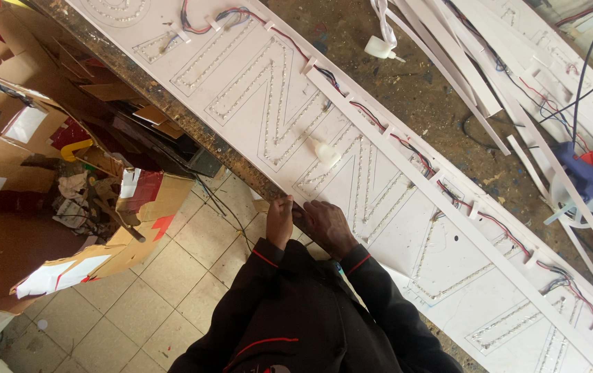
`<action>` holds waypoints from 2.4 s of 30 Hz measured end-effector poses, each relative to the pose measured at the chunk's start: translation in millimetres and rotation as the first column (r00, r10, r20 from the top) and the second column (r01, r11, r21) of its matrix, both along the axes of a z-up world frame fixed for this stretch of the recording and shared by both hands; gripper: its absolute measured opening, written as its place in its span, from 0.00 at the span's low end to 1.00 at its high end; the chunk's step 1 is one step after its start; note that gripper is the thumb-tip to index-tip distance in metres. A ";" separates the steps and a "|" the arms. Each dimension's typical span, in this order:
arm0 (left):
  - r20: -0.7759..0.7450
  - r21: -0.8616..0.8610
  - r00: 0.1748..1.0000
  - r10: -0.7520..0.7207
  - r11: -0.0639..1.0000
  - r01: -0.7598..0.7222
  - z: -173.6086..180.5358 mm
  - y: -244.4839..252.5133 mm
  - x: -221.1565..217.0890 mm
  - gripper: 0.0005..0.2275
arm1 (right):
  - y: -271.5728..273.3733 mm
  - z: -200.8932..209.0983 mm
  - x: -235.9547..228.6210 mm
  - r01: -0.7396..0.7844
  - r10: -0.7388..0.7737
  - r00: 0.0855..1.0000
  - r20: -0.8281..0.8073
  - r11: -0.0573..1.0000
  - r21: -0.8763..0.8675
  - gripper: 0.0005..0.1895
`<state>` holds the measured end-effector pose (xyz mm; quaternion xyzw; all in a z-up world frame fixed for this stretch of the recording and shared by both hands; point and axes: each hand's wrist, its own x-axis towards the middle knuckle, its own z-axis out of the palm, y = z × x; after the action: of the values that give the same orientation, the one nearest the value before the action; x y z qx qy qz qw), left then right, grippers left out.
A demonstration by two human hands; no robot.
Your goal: The person applies adhesive from a white bottle onto the back of a large white board containing LED letter outlines. They then press a long white plastic strip along the edge of the board to secure the components.
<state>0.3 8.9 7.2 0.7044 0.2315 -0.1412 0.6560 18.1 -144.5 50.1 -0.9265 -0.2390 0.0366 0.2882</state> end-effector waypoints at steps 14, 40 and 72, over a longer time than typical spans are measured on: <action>0.013 0.111 0.999 -0.038 0.993 0.036 -32.4 -15.6 -10.6 0.25 | -1.1 -2.9 -7.0 0.011 -0.008 1.000 0.016 0.990 -0.143 0.12; 0.027 0.247 0.978 0.205 0.947 -0.205 20.3 -48.9 -19.0 0.24 | -29.7 -0.5 72.7 0.287 -0.106 0.829 -0.549 0.924 0.254 0.21; 0.102 -0.025 0.922 0.374 0.927 -0.374 -10.4 -47.2 -19.9 0.21 | 9.6 16.6 75.6 0.189 -0.120 0.888 -0.443 0.975 0.115 0.22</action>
<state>-19.6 -38.4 -3.2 0.6520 0.3264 0.0231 0.6840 93.6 -134.8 66.8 -0.8860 -0.0965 0.1999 0.4071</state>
